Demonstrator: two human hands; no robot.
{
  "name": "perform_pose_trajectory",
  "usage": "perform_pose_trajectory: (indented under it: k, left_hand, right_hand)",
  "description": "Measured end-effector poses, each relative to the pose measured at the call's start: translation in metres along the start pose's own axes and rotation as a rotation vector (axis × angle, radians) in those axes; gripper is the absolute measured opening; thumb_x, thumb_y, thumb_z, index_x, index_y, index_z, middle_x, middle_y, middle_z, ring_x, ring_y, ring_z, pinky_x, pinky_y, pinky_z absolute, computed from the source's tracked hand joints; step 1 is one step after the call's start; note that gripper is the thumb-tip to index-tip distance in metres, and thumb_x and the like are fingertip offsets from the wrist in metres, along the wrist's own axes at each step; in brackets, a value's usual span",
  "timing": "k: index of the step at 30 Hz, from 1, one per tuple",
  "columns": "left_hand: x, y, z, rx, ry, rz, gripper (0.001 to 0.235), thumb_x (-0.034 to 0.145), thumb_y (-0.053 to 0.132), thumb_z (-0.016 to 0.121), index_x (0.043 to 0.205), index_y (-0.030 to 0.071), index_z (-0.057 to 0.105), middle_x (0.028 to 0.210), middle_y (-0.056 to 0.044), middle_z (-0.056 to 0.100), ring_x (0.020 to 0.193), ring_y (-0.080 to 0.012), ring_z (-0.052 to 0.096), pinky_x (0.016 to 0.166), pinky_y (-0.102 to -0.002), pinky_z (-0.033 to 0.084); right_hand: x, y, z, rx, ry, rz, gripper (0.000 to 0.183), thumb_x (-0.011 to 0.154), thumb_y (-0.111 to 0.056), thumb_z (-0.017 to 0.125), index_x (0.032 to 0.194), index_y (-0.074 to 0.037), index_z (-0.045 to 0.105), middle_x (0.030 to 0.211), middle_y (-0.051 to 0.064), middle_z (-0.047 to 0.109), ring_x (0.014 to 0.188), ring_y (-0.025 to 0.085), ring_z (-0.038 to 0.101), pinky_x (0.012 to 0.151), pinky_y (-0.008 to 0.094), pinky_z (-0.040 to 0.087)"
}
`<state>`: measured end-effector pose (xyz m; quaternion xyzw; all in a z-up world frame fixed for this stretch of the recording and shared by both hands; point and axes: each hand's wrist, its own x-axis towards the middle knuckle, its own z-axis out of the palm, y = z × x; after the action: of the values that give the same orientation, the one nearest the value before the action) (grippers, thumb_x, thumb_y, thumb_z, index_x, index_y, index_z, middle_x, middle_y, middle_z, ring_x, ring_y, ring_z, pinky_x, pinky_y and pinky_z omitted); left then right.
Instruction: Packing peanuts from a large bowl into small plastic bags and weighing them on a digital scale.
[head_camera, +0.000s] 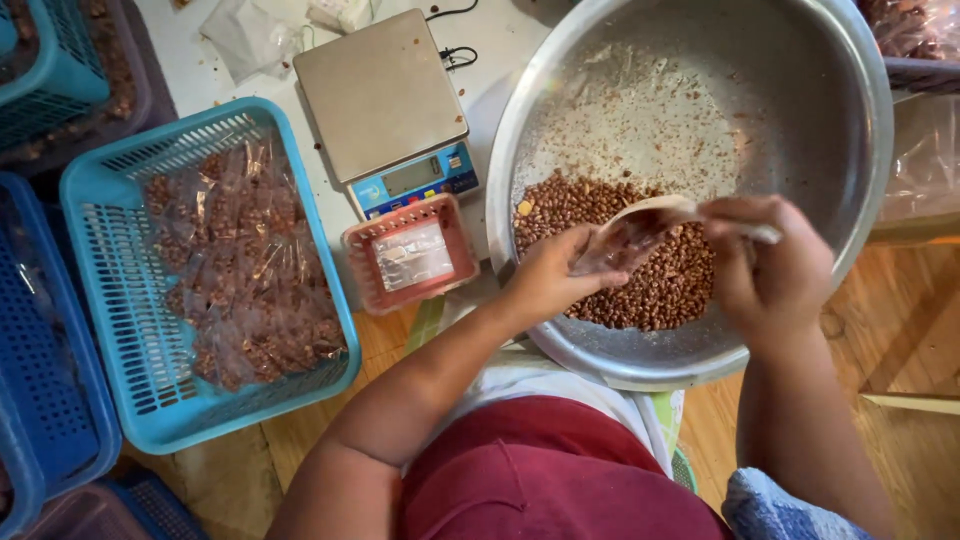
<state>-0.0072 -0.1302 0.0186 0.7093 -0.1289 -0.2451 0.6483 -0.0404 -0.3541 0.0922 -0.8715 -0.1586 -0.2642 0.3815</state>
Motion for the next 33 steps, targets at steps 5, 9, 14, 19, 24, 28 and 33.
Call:
perform_pose_trajectory:
  k: [5, 9, 14, 19, 24, 28, 33]
  left_hand:
    - [-0.004, 0.013, -0.001, 0.0, -0.029, -0.022, 0.043, 0.082, 0.035, 0.078, 0.122, 0.031, 0.064, 0.134, -0.003, 0.07, 0.121, -0.0256, 0.069, 0.102, -0.048, 0.054]
    - [-0.002, 0.01, -0.016, -0.301, -0.099, 0.108, 0.018, 0.106, 0.026, 0.054, 0.115, 0.019, 0.067, 0.124, -0.004, 0.072, 0.114, -0.0217, 0.071, 0.099, -0.037, 0.064]
    - [0.024, -0.012, -0.104, -0.523, 0.159, 0.714, 0.02, 0.11, 0.005, 0.038, 0.109, 0.008, 0.058, 0.116, -0.014, 0.068, 0.112, -0.0296, 0.066, 0.102, -0.043, 0.057]
    - [0.028, -0.021, -0.199, 0.507, 0.816, 0.087, 0.016, 0.101, 0.011, 0.058, 0.111, 0.011, 0.07, 0.117, -0.005, 0.071, 0.089, -0.0111, 0.077, 0.082, -0.022, 0.066]
    - [0.02, -0.053, -0.186, 0.781, 0.827, 0.076, 0.051, 0.098, 0.013, 0.071, 0.146, 0.013, 0.053, 0.162, -0.013, 0.032, 0.15, -0.0374, 0.029, 0.111, -0.047, 0.048]
    - [-0.02, -0.07, -0.14, 0.928, 0.9, 0.022, 0.029, 0.102, 0.036, 0.065, 0.116, 0.012, 0.069, 0.1, -0.015, 0.071, 0.097, -0.037, 0.072, 0.082, -0.049, 0.059]
    - [-0.038, -0.194, -0.161, 1.006, 0.536, -0.551, 0.053, 0.088, 0.055, 0.069, 0.137, 0.034, 0.063, 0.135, -0.003, 0.06, 0.123, -0.0326, 0.063, 0.104, -0.062, 0.045]
  right_hand:
    - [-0.009, 0.01, -0.001, 0.085, 0.09, -0.103, 0.011, 0.113, 0.013, 0.053, 0.112, 0.011, 0.064, 0.095, 0.023, 0.064, 0.08, 0.028, 0.061, 0.074, 0.037, 0.048]
    - [-0.018, 0.026, 0.001, 0.093, 0.244, 0.18, 0.008, 0.121, 0.005, 0.054, 0.12, 0.01, 0.06, 0.094, 0.022, 0.063, 0.08, 0.025, 0.064, 0.078, 0.031, 0.048]
    - [-0.027, 0.058, 0.017, -0.057, -0.14, 0.27, 0.007, 0.116, 0.007, 0.055, 0.12, 0.006, 0.061, 0.102, 0.019, 0.066, 0.08, 0.025, 0.06, 0.07, 0.037, 0.051]
    - [-0.019, 0.033, 0.067, -0.397, -0.833, 0.982, 0.029, 0.114, -0.022, 0.045, 0.107, -0.003, 0.065, 0.089, 0.014, 0.073, 0.077, 0.026, 0.069, 0.07, 0.039, 0.061]
    - [-0.006, 0.029, 0.109, -0.277, -0.923, 0.932, 0.027, 0.113, -0.021, 0.047, 0.104, -0.002, 0.063, 0.086, 0.012, 0.074, 0.059, 0.017, 0.061, 0.041, 0.028, 0.046]
    - [-0.016, 0.05, 0.139, -0.17, -0.747, 0.415, 0.034, 0.093, -0.027, 0.062, 0.103, 0.004, 0.071, 0.085, 0.029, 0.073, 0.086, 0.052, 0.071, 0.081, 0.062, 0.053]
    - [0.034, 0.045, 0.155, 0.076, -0.865, 0.35, 0.033, 0.097, -0.022, 0.06, 0.108, 0.008, 0.07, 0.093, 0.035, 0.072, 0.096, 0.058, 0.067, 0.087, 0.065, 0.049]
